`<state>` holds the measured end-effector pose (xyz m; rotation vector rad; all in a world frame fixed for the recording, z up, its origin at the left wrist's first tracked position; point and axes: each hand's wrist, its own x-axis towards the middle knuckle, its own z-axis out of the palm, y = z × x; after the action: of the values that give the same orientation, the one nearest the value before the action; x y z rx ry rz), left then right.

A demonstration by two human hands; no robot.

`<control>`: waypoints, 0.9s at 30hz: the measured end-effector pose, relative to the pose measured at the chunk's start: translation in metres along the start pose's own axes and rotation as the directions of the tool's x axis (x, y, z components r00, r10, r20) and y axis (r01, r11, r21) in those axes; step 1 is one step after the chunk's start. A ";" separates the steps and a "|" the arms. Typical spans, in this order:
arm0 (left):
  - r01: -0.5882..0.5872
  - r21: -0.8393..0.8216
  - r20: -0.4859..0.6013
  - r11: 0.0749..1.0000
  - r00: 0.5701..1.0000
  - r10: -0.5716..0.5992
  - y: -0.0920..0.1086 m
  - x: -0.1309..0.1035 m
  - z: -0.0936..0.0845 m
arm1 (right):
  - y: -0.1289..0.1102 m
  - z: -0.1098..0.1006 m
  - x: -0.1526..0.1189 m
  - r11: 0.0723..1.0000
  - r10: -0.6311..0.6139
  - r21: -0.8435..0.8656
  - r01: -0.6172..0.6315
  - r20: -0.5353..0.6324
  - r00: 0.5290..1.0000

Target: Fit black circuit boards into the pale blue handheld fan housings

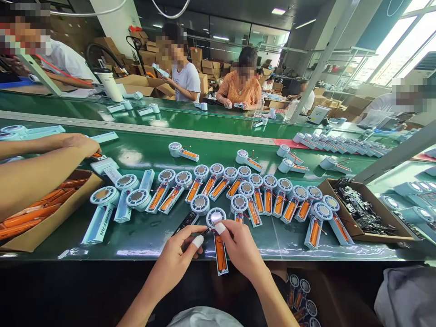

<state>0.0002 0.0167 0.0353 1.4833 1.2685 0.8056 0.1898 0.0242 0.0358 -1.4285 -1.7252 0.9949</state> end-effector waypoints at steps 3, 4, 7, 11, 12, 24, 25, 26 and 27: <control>-0.006 -0.080 -0.015 0.997 1.000 0.005 0.001 -0.010 0.006 | -0.003 0.003 -0.009 0.985 0.125 0.114 -0.132 0.066 0.990; 0.006 -0.112 -0.011 0.994 1.000 -0.008 0.001 -0.013 0.007 | -0.003 0.002 -0.011 0.968 0.161 0.181 -0.175 0.090 0.983; 0.078 -0.223 -0.003 0.972 0.997 -0.081 -0.005 -0.015 0.014 | 0.000 -0.003 -0.016 0.877 0.230 0.390 -0.279 0.168 0.958; 0.121 -0.209 0.001 0.970 0.992 -0.123 -0.018 -0.003 0.026 | 0.003 -0.003 -0.017 0.732 0.285 0.589 -0.343 0.192 0.939; 0.127 -0.204 0.037 0.971 0.992 -0.122 -0.020 0.000 0.030 | 0.003 -0.001 -0.018 0.701 0.284 0.629 -0.337 0.188 0.940; 0.251 -0.578 0.093 0.777 0.966 -0.243 -0.008 -0.006 0.042 | -0.001 -0.002 -0.026 0.728 0.037 0.675 -0.121 0.138 0.990; 0.232 -0.565 0.040 0.792 0.966 -0.255 -0.007 -0.006 0.043 | -0.001 -0.005 -0.025 0.758 0.062 0.640 -0.123 0.117 0.991; 0.218 -0.543 0.009 0.811 0.967 -0.254 -0.006 -0.005 0.044 | -0.002 -0.008 -0.024 0.789 0.082 0.601 -0.125 0.099 0.992; 0.209 -0.515 -0.003 0.831 0.969 -0.245 -0.005 -0.005 0.044 | -0.003 -0.010 -0.022 0.823 0.092 0.555 -0.122 0.082 0.992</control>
<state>0.0382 0.0005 0.0177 0.8626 1.1374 0.9499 0.2015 0.0032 0.0424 -1.1198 -1.2359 1.4653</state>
